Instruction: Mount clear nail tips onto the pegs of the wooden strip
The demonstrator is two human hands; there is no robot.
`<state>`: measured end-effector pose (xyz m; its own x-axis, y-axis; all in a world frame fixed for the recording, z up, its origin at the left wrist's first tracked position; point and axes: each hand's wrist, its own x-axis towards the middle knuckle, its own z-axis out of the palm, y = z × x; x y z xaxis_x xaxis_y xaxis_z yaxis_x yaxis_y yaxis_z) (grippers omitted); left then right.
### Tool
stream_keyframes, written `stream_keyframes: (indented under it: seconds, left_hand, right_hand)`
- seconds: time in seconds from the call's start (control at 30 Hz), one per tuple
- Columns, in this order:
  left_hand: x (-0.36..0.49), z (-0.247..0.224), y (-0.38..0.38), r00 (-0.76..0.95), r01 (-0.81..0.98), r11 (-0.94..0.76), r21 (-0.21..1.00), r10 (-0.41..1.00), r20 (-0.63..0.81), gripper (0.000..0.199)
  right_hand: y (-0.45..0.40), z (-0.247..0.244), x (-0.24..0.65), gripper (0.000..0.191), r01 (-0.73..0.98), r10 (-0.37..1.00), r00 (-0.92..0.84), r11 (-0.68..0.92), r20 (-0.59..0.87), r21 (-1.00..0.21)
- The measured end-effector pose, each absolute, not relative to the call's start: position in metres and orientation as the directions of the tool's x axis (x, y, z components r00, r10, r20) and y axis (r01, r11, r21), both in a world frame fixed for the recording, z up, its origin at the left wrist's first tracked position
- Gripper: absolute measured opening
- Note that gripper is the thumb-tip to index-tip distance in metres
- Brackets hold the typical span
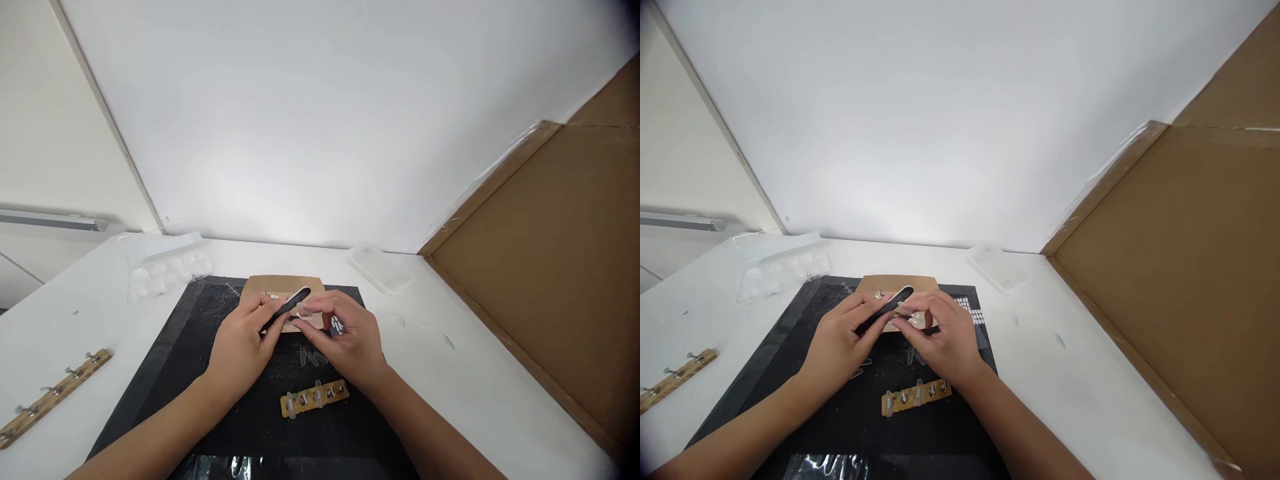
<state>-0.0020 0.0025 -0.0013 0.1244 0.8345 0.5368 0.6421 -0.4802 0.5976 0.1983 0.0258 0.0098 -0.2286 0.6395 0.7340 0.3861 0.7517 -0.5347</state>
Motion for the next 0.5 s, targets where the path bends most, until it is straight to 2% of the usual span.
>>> stream_keyframes:
  seconds: [0.17,0.33,0.5]
  left_hand:
    - [-0.002,-0.002,0.003,0.114,0.647,-0.463,0.605,0.844,0.524,0.028]
    - [0.000,0.002,0.000,0.122,0.606,-0.462,0.648,0.859,0.497,0.029]
    - [0.003,0.007,-0.003,0.108,0.558,-0.449,0.698,0.873,0.475,0.022]
  right_hand:
    - [0.026,0.009,0.198,0.007,0.363,0.676,-0.195,0.723,0.711,-0.588]
    - [0.029,0.002,0.199,0.007,0.445,0.745,-0.126,0.633,0.655,-0.633]
    - [0.028,-0.003,0.195,0.008,0.505,0.746,-0.045,0.591,0.665,-0.629]
